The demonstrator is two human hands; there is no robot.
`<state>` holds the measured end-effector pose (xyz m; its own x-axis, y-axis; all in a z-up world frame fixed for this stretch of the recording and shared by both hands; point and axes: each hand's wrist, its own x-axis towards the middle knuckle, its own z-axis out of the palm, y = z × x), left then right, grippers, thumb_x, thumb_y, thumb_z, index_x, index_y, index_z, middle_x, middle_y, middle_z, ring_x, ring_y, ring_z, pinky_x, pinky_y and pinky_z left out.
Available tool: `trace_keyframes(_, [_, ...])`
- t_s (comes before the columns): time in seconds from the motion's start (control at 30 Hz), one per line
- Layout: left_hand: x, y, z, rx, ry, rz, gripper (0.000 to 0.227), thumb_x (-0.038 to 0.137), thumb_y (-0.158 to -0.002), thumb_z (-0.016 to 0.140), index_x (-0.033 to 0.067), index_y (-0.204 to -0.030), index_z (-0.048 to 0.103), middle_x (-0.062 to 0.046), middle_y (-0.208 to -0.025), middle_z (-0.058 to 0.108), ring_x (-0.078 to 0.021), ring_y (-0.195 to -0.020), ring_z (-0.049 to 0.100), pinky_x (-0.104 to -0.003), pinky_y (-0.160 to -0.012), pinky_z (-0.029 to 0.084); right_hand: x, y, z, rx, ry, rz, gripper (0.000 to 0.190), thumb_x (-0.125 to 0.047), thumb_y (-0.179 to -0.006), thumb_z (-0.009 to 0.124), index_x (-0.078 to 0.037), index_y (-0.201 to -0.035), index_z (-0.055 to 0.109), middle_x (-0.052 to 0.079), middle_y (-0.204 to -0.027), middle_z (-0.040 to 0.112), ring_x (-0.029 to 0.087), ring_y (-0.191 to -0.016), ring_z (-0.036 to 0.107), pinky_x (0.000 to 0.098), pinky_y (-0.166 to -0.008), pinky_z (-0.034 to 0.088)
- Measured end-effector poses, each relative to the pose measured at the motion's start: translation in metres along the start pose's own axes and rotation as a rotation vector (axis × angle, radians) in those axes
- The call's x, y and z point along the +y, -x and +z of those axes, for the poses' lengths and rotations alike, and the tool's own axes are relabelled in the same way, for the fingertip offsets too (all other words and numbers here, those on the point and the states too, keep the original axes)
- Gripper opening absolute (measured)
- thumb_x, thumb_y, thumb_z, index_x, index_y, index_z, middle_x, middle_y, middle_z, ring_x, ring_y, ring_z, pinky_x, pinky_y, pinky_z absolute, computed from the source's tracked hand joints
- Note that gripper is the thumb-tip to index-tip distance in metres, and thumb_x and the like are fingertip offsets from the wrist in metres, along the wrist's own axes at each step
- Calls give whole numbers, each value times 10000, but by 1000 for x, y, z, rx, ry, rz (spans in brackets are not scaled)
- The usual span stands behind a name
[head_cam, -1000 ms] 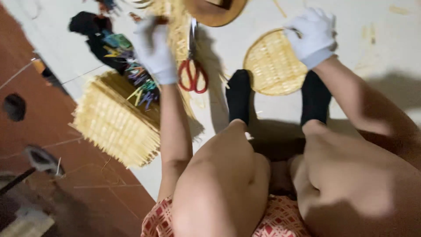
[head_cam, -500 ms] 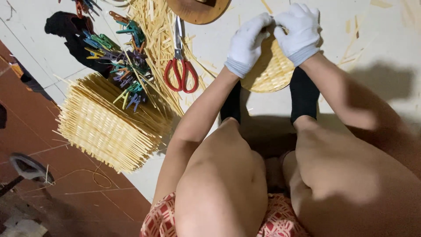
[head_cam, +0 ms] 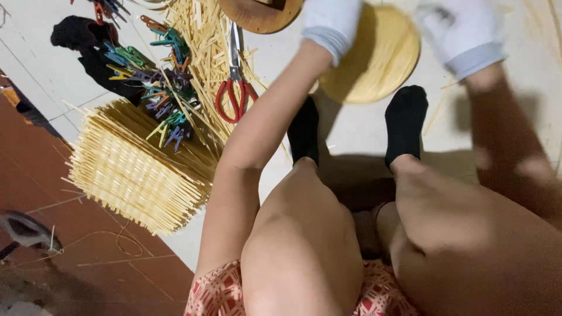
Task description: Weaving and trimming bamboo strips around a mold to create a small basket.
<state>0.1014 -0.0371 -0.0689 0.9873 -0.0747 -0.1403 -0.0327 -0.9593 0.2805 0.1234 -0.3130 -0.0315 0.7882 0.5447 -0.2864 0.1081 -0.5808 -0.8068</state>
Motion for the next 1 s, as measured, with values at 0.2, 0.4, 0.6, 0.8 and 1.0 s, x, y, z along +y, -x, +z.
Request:
trace_keyframes(0.2, [-9, 54, -34, -30, 346, -296, 221, 305, -878, 648, 133, -1016, 665, -197, -862, 734, -435, -806, 702, -541, -710, 552, -53, -16, -24, 288, 631, -249, 243, -227, -1067, 647, -22, -1046, 776, 137, -890, 740, 280, -717, 696, 378, -608, 544])
trace_keyframes(0.4, [2, 99, -22, 27, 566, -467, 312, 253, -908, 602, 143, -1198, 570, -208, -952, 738, -447, -886, 694, -537, -782, 548, -72, -30, 6, 201, 541, -193, 272, -268, -1103, 631, -43, -1070, 781, 160, -868, 741, 329, -707, 692, 449, -636, 544])
trace_keyframes(0.6, [0, 127, -64, -196, 405, -544, 323, 284, -855, 658, 130, -1131, 591, -205, -1019, 704, -428, -948, 672, -541, -798, 525, -39, -60, 56, -133, 577, -155, 203, -262, -1163, 619, -117, -1203, 756, 172, -911, 714, 338, -729, 681, 471, -680, 541])
trace_keyframes(0.8, [-12, 145, -53, -278, 361, -530, 327, 276, -862, 711, 107, -1116, 590, -185, -1036, 688, -414, -1002, 644, -527, -841, 512, -51, -76, 71, -159, 760, -514, 141, -213, -1046, 685, -81, -1066, 641, 114, -843, 676, 282, -834, 690, 418, -672, 533])
trace_keyframes(1.0, [-7, 136, -37, 216, 506, -355, 416, 103, -855, 663, 55, -1264, 599, -202, -1067, 640, -385, -993, 615, -469, -856, 519, -52, -75, 81, -92, 784, -597, 227, -288, -1038, 698, -85, -1120, 638, 130, -1005, 639, 325, -1025, 654, 460, -764, 512])
